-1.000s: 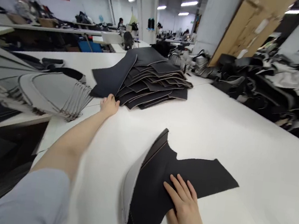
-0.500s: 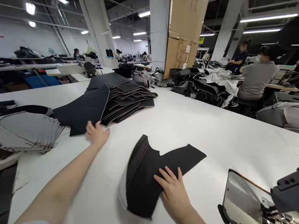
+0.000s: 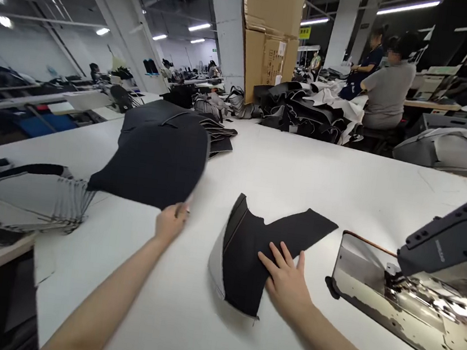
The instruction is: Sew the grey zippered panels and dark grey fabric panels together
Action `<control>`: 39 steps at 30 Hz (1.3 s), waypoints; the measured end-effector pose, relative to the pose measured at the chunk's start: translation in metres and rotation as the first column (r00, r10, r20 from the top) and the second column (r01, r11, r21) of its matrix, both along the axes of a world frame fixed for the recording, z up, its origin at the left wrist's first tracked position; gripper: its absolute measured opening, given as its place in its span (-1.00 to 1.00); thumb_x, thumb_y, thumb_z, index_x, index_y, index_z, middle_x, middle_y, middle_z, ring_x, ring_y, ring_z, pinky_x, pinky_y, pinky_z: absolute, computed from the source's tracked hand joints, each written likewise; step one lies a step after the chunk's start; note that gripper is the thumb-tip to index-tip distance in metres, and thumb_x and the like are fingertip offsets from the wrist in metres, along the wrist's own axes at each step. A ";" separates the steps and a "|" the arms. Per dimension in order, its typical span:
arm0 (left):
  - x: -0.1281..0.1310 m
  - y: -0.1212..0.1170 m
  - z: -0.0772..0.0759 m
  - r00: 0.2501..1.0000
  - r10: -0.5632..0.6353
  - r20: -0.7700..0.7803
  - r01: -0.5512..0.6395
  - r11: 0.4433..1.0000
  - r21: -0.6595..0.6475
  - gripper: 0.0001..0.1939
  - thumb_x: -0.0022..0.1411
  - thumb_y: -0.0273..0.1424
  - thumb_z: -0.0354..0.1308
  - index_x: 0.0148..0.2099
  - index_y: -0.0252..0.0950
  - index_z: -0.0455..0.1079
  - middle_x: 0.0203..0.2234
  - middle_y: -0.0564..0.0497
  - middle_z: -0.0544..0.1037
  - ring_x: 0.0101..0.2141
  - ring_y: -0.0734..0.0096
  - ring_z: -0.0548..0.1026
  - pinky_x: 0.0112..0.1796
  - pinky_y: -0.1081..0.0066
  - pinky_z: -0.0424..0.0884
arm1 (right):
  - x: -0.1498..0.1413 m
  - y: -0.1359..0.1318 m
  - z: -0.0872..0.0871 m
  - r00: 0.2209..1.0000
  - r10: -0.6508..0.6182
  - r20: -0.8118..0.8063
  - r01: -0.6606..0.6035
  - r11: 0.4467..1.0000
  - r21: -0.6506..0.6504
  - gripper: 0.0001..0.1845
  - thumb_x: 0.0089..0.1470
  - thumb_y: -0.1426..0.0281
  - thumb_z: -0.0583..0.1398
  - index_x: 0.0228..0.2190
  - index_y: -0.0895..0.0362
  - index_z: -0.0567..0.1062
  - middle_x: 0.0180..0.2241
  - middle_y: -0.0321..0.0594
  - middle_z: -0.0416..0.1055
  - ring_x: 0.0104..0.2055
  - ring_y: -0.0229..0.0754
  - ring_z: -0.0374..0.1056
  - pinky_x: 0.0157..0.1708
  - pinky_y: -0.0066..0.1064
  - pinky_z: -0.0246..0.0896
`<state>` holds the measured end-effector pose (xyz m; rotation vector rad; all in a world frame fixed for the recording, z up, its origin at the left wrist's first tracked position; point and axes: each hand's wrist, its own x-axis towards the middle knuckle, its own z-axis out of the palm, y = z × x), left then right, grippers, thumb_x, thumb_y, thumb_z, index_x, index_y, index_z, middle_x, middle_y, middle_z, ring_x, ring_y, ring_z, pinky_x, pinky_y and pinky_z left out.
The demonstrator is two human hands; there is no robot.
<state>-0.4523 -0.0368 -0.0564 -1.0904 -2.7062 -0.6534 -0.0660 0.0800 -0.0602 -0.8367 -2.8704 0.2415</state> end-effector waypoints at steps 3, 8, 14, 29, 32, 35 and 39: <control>0.065 0.009 -0.009 0.971 -0.240 -0.001 0.239 0.969 -0.062 -0.64 0.33 -0.22 0.03 0.05 -0.18 0.53 0.12 0.03 0.53 0.18 0.30 0.41 0.24 0.41 0.26 | 0.019 0.006 0.009 0.995 0.096 -0.001 -0.096 0.991 -0.097 -0.32 0.12 0.57 0.00 0.22 -0.08 0.39 0.35 -0.09 0.14 0.43 0.22 -0.07 0.25 0.50 -0.23; 0.113 0.014 0.004 0.965 -0.261 0.021 0.262 0.959 -0.109 -0.47 0.10 -0.42 0.12 0.15 -0.28 0.46 0.22 -0.11 0.42 0.26 0.09 0.33 0.32 0.09 0.18 | 0.102 0.022 0.020 0.973 0.230 -0.003 -0.224 0.946 -0.236 -0.24 -0.01 0.62 0.03 0.18 -0.13 0.44 0.35 -0.20 0.16 0.44 0.13 -0.07 0.32 0.41 -0.34; 0.113 0.021 0.008 0.998 -0.048 0.027 0.051 0.992 -0.118 -0.47 0.09 -0.42 0.09 0.14 -0.26 0.47 0.21 -0.06 0.43 0.24 0.10 0.36 0.29 0.20 0.25 | 0.171 0.030 0.019 0.958 0.259 -0.120 -0.285 0.904 -0.318 -0.31 0.07 0.52 0.06 0.21 -0.16 0.39 0.35 -0.25 0.16 0.44 0.05 -0.07 0.39 0.23 -0.37; 0.141 0.022 0.012 0.999 0.041 0.010 -0.039 0.986 -0.159 -0.47 0.15 -0.43 0.09 0.19 -0.23 0.46 0.11 -0.08 0.53 0.10 -0.03 0.49 0.07 0.15 0.46 | 0.169 0.027 0.020 0.972 0.215 -0.093 -0.231 0.948 -0.221 -0.35 0.12 0.49 0.08 0.25 0.02 0.36 0.37 -0.08 0.12 0.43 0.03 -0.04 0.40 0.10 -0.27; 0.153 0.014 0.009 1.000 0.007 -0.019 -0.010 0.986 -0.168 -0.48 0.15 -0.41 0.09 0.17 -0.23 0.48 0.08 -0.08 0.55 0.07 -0.03 0.51 0.04 0.17 0.47 | 0.170 0.025 0.020 0.974 0.206 -0.089 -0.221 0.952 -0.210 -0.34 0.11 0.50 0.08 0.25 0.02 0.36 0.36 -0.08 0.12 0.43 0.02 -0.04 0.40 0.08 -0.23; 0.166 0.003 0.007 0.998 -0.049 -0.048 0.040 0.983 -0.179 -0.50 0.17 -0.40 0.07 0.17 -0.24 0.47 0.14 -0.06 0.51 0.15 0.03 0.44 0.12 0.22 0.41 | 0.171 0.023 0.021 0.978 0.187 -0.092 -0.202 0.959 -0.198 -0.33 0.10 0.52 0.07 0.25 0.05 0.36 0.36 -0.07 0.12 0.43 0.03 -0.04 0.40 0.07 -0.23; 0.172 -0.003 0.005 0.991 -0.111 -0.079 0.093 0.974 -0.207 -0.47 0.22 -0.38 0.05 0.23 -0.31 0.42 0.30 -0.14 0.30 0.30 0.03 0.24 0.28 0.20 0.21 | 0.171 0.021 0.022 0.985 0.147 -0.089 -0.162 0.967 -0.195 -0.33 0.10 0.51 0.09 0.25 0.04 0.37 0.38 -0.05 0.08 0.43 0.02 -0.05 0.40 0.01 -0.21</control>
